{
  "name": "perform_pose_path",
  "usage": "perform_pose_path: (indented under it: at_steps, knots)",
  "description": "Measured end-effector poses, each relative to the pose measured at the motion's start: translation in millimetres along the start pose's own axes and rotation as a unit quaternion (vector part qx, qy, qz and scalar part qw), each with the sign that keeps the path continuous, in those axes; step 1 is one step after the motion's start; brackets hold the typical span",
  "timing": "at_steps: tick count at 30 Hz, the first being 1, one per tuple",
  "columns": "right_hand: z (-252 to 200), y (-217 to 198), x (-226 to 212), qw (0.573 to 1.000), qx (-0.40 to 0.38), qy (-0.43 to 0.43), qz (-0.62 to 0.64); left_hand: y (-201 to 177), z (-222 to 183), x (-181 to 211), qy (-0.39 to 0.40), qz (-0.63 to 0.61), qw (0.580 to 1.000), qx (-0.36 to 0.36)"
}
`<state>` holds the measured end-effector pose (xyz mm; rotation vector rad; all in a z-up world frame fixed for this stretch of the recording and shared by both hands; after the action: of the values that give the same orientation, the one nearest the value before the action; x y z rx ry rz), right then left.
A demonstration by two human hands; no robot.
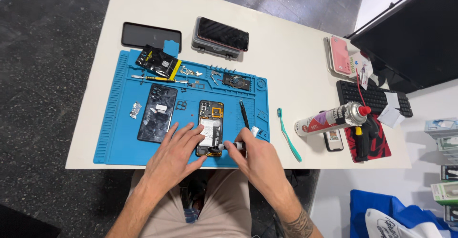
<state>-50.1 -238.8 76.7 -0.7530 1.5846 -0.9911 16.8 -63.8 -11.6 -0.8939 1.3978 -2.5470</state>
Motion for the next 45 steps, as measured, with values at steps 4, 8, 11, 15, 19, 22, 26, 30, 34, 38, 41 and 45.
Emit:
perform_pose_path:
  at_steps: [4,8,11,15,19,22,26,30,34,38,41,45]
  knots:
    - [13.9,-0.4,-25.9,0.993,-0.035,-0.057,-0.095,3.9,0.6,-1.0,0.0,0.005,1.0,-0.002]
    - [16.1,-4.8,-67.8,0.975,-0.086,-0.19,-0.081,12.1,-0.1,-10.8,-0.051,-0.026,0.997,-0.048]
    - [16.5,-3.9,-73.9,0.97,-0.125,-0.192,-0.083,15.3,-1.6,-12.2,-0.051,-0.022,0.997,-0.054]
    - [20.8,-5.1,-81.0,0.955,-0.158,-0.243,-0.067,17.6,-2.0,-13.6,-0.049,-0.021,0.997,-0.061]
    - [21.5,-13.0,-66.9,0.968,-0.152,-0.193,-0.04,1.1,0.3,-5.7,-0.013,-0.014,1.0,0.0]
    - [17.1,-12.9,-64.8,0.96,-0.171,-0.22,0.021,2.1,1.8,-5.1,-0.011,-0.016,1.0,-0.006]
    - [19.0,-10.7,-58.0,0.968,-0.143,-0.208,-0.002,3.3,1.7,-6.2,-0.011,-0.026,1.0,0.003]
    - [16.0,-12.9,-72.1,0.961,-0.15,-0.233,-0.02,2.3,1.7,-6.7,-0.011,-0.024,1.0,0.006]
    - [17.2,-10.1,-67.0,0.961,-0.146,-0.235,-0.004,-0.1,1.7,-5.9,-0.008,-0.017,1.0,0.007]
    - [18.0,-11.8,-56.5,0.968,-0.137,-0.209,-0.003,0.4,2.5,-5.7,-0.008,-0.021,1.0,0.003]
    - [16.8,-15.7,-53.7,0.972,-0.135,-0.186,0.039,0.5,2.6,-6.5,-0.009,-0.03,1.0,0.003]
    - [15.8,-20.0,-40.7,0.98,-0.129,-0.124,0.082,-2.4,2.8,-4.6,-0.007,-0.029,1.0,0.005]
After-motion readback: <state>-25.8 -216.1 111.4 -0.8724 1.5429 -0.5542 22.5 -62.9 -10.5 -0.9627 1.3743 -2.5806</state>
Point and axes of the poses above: each hand's wrist, its own z-axis towards the middle knuckle, its own y-axis out of the palm, x = y × z, the point moved 9 cm from there along z, towards the middle knuckle, and after that the axes turned 1 degree about -x, right-handed, at the moved point
